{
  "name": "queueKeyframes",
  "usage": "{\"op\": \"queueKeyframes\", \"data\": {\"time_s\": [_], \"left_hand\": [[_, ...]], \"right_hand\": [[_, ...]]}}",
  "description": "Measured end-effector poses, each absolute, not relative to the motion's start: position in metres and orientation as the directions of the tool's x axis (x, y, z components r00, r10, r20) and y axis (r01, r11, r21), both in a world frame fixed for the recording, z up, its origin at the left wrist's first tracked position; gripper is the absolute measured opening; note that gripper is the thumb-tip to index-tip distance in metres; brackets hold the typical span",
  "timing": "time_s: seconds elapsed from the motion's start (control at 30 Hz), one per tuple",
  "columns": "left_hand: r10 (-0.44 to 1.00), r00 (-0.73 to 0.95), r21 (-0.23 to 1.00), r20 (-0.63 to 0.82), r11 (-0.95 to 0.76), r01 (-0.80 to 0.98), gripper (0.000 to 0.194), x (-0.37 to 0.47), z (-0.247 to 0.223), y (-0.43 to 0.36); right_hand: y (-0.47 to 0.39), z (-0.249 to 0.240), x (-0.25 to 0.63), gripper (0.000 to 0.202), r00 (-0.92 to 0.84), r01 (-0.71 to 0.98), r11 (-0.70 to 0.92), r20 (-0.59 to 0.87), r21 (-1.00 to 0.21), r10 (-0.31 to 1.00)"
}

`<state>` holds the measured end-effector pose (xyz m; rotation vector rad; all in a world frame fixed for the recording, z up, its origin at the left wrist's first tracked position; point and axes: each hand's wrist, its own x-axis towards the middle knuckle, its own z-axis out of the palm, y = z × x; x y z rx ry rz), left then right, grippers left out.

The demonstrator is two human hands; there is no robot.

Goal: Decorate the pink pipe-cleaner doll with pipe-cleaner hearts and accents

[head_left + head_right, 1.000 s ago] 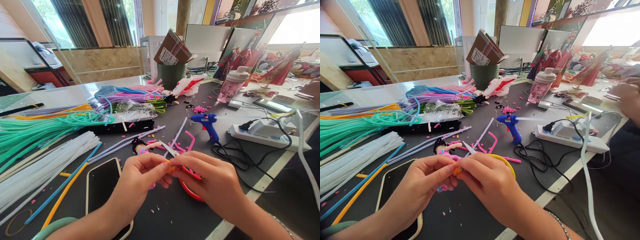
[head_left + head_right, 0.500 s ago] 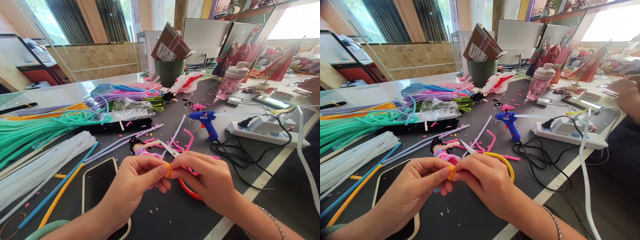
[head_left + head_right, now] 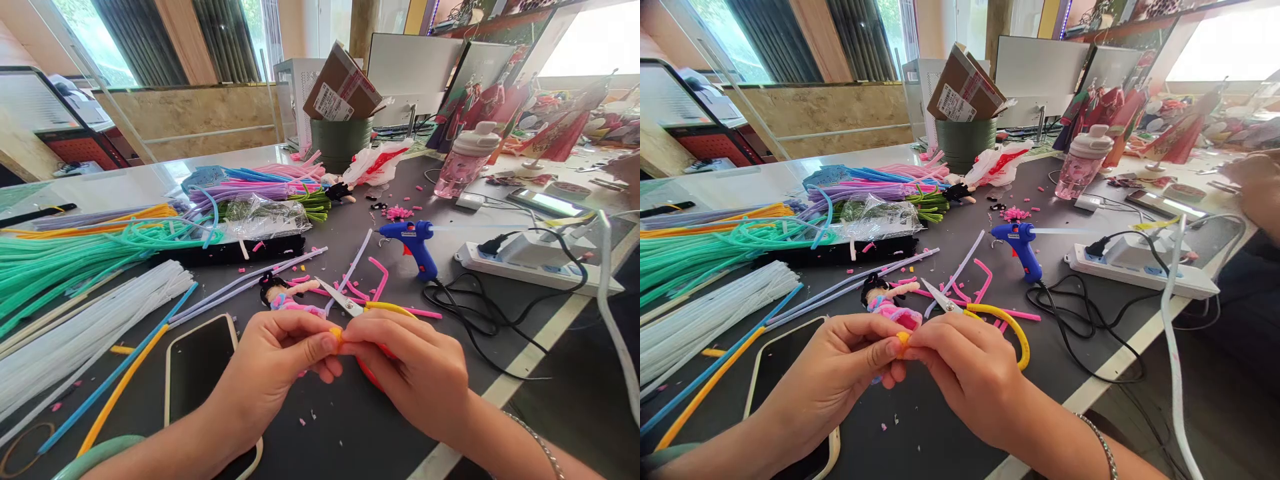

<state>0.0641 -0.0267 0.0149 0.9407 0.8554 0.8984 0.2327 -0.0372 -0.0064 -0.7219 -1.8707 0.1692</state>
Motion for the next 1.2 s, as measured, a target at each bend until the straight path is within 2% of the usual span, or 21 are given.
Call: {"op": "queueKeyframes", "data": {"time_s": [0.33, 0.43, 0.67, 0.77, 0.9, 1.03, 1.2], "left_hand": [[0.902, 0.371, 0.930, -0.222, 0.310, -0.197, 0.022, 0.060, 0.014, -0.025], [0.898, 0.385, 0.931, -0.214, 0.307, -0.199, 0.025, 0.060, 0.016, -0.025], [0.912, 0.400, 0.932, -0.089, 0.218, -0.290, 0.018, 0.060, 0.017, -0.026], [0.941, 0.338, 0.964, -0.018, 0.105, -0.243, 0.024, 0.059, 0.017, -0.026], [0.937, 0.300, 0.984, 0.179, -0.164, -0.074, 0.030, 0.057, 0.017, -0.027], [0.871, 0.302, 0.895, 0.387, -0.434, 0.106, 0.027, 0.052, 0.018, -0.027], [0.773, 0.351, 0.773, 0.529, -0.609, 0.179, 0.021, 0.050, 0.017, -0.025]], "right_hand": [[-0.037, -0.007, 0.228, 0.013, -0.119, 0.438, 0.698, 0.734, -0.566, 0.669], [-0.038, -0.006, 0.228, 0.012, -0.084, 0.454, 0.688, 0.741, -0.567, 0.666], [-0.040, -0.005, 0.228, 0.012, -0.058, 0.495, 0.685, 0.766, -0.534, 0.640], [-0.039, -0.006, 0.228, 0.011, -0.068, 0.479, 0.694, 0.765, -0.538, 0.640], [-0.039, -0.006, 0.230, 0.011, -0.116, 0.454, 0.715, 0.760, -0.532, 0.640], [-0.041, -0.008, 0.229, 0.011, -0.168, 0.428, 0.743, 0.762, -0.515, 0.625], [-0.043, -0.011, 0.229, 0.012, -0.199, 0.405, 0.756, 0.758, -0.514, 0.622]]}}
